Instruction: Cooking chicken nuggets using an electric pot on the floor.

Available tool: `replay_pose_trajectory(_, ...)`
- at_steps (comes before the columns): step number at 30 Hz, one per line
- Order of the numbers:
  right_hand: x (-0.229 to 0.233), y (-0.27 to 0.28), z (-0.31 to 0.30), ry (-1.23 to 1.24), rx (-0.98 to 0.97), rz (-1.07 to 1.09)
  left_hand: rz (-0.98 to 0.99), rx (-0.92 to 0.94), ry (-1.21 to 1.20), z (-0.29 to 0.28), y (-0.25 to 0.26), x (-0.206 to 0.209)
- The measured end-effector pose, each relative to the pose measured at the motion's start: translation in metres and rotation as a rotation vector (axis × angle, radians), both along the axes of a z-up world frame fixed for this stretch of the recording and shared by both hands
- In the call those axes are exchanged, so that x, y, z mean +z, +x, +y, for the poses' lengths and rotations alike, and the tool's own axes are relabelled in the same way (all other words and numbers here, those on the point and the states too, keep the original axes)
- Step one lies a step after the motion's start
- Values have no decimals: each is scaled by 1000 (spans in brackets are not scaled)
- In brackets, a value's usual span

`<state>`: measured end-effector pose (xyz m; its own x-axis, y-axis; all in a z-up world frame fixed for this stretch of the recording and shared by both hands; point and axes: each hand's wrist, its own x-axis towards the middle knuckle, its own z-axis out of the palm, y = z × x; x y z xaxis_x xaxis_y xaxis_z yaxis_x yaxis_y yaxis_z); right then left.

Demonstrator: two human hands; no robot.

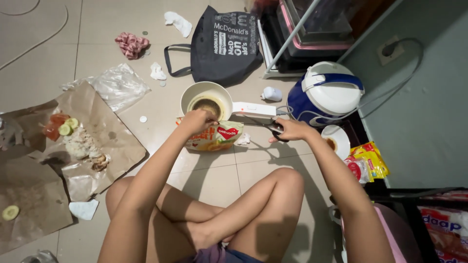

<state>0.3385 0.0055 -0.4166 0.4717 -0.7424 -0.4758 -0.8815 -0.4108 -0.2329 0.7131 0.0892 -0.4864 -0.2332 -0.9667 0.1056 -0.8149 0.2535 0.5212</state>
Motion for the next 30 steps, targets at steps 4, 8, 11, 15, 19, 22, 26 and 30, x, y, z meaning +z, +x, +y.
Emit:
replay_pose_trajectory(4, 11, 9, -4, -37, 85, 156, 12, -16, -64, -2, 0, 2)
replay_pose_trajectory(8, 17, 23, -2, -65, 139, 162, 48, -32, -104, -6, 4, -4)
replay_pose_trajectory(11, 12, 28, -3, -76, 148, 149, 39, -17, -80, -6, 4, 4)
replay_pose_trajectory(15, 4, 31, -4, -60, 150, 78, 71, -51, -110, -11, 7, -2)
replay_pose_trajectory(19, 3, 35, -5, -39, 154, 100, 114, -78, -94, -16, 11, -3)
replay_pose_trajectory(22, 0, 35, -10, -28, 170, 82, 132, -78, -76, -17, 12, 1)
replay_pose_trajectory(26, 9, 37, -10, 26, 129, 101, 166, -79, -92, -16, 13, 2)
replay_pose_trajectory(30, 10, 34, -11, 11, 144, 98, 147, -76, -107, -17, 12, -2)
